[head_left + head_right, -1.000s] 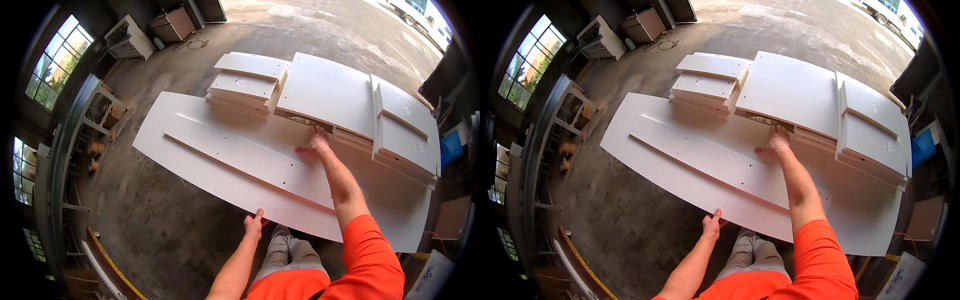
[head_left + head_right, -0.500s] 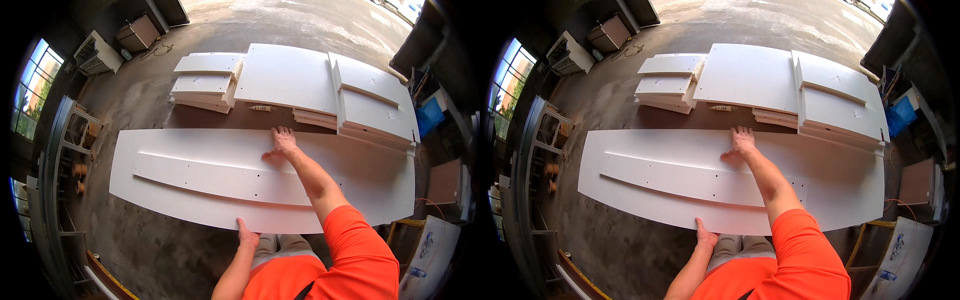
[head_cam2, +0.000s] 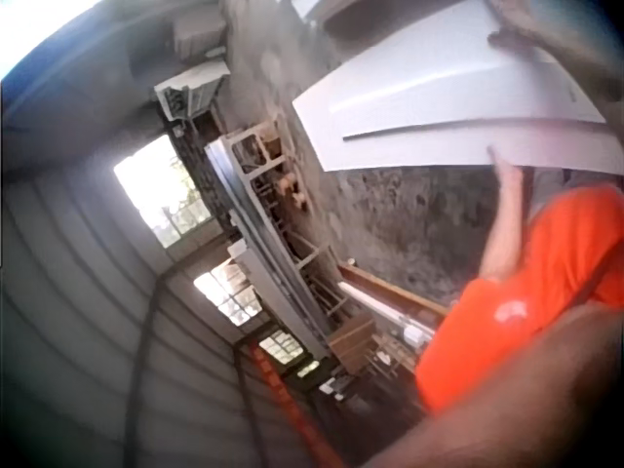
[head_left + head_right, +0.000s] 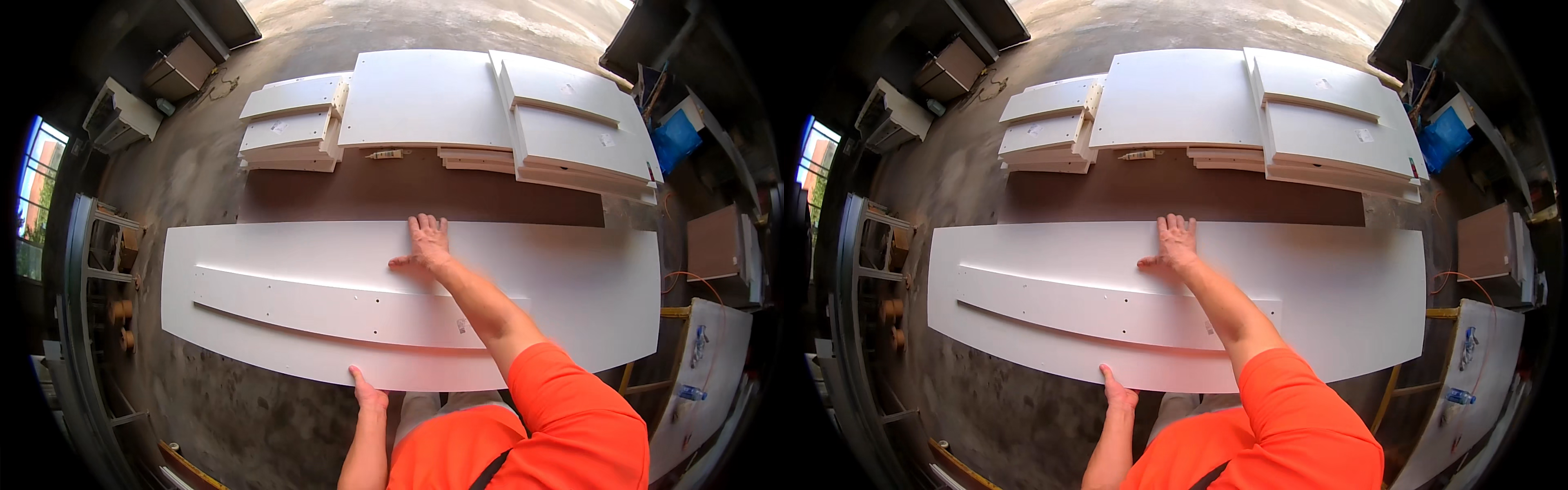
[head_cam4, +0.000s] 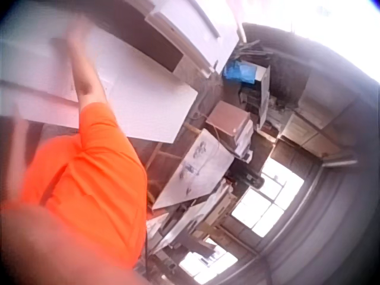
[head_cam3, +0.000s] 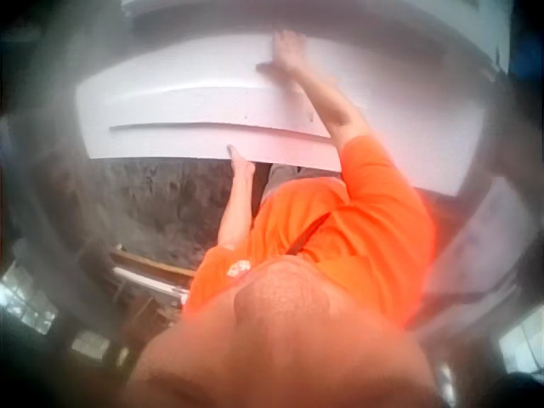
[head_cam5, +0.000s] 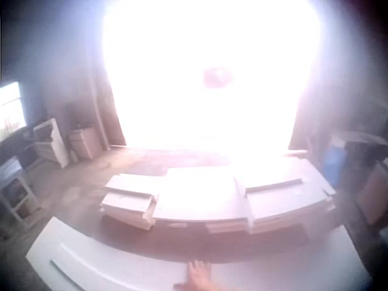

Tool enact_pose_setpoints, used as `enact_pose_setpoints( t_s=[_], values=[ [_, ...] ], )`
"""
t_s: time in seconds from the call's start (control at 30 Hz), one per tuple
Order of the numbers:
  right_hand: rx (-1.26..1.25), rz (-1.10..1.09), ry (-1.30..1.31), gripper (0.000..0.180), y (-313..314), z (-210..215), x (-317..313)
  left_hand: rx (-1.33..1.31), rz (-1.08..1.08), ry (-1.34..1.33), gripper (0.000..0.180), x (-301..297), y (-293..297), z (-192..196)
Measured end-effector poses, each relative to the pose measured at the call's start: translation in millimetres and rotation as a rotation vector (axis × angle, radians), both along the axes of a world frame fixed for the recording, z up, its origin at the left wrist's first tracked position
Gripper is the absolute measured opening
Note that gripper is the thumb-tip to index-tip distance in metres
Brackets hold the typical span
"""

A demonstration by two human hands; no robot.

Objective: The person wipes white furniture panels with a cloth, moves wooden and white panels across the workshop, and uses an air duster to blow debris off a surface.

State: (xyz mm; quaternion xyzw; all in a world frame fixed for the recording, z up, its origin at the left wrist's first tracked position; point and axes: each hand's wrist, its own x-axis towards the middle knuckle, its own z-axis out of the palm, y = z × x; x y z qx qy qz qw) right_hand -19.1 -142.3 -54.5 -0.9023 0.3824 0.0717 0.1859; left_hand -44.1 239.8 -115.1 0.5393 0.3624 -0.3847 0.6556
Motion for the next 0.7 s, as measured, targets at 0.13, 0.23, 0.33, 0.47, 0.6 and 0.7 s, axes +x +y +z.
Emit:
enact_pose_setpoints(
  t_s=[0.13, 0.23, 0.33, 0.47, 0.6, 0.7],
  values=[
    [-0.036, 0.070, -0.127, 0.106, 92.3, -2.3, -2.2, -0.007, -0.039, -0.038, 0.074, 7.1, 34.1, 12.2],
    [0.121, 0.519, -0.179, 0.106, 211.2, 27.7, -7.3, -0.043, -0.041, -0.029, 0.075, -2.7, 54.6, 4.7],
    [0.002, 0.508, -0.157, 0.098, 239.4, 8.6, -4.8, -0.066, -0.042, 0.005, 0.075, -15.7, 51.9, 8.3],
    [-0.092, 0.419, -0.200, 0.088, 213.9, -15.3, -14.7, 0.036, -0.009, 0.095, 0.076, -45.9, 51.1, 13.7],
    [-0.195, 0.378, -0.103, 0.088, 134.4, -19.3, -7.3, 0.060, 0.004, 0.128, 0.075, -59.9, 46.0, 34.6],
    [-0.180, 0.436, -0.137, 0.075, 60.5, -28.7, -10.9, 0.027, -0.003, 0.123, 0.076, -66.7, 44.8, 41.1]
  ],
)
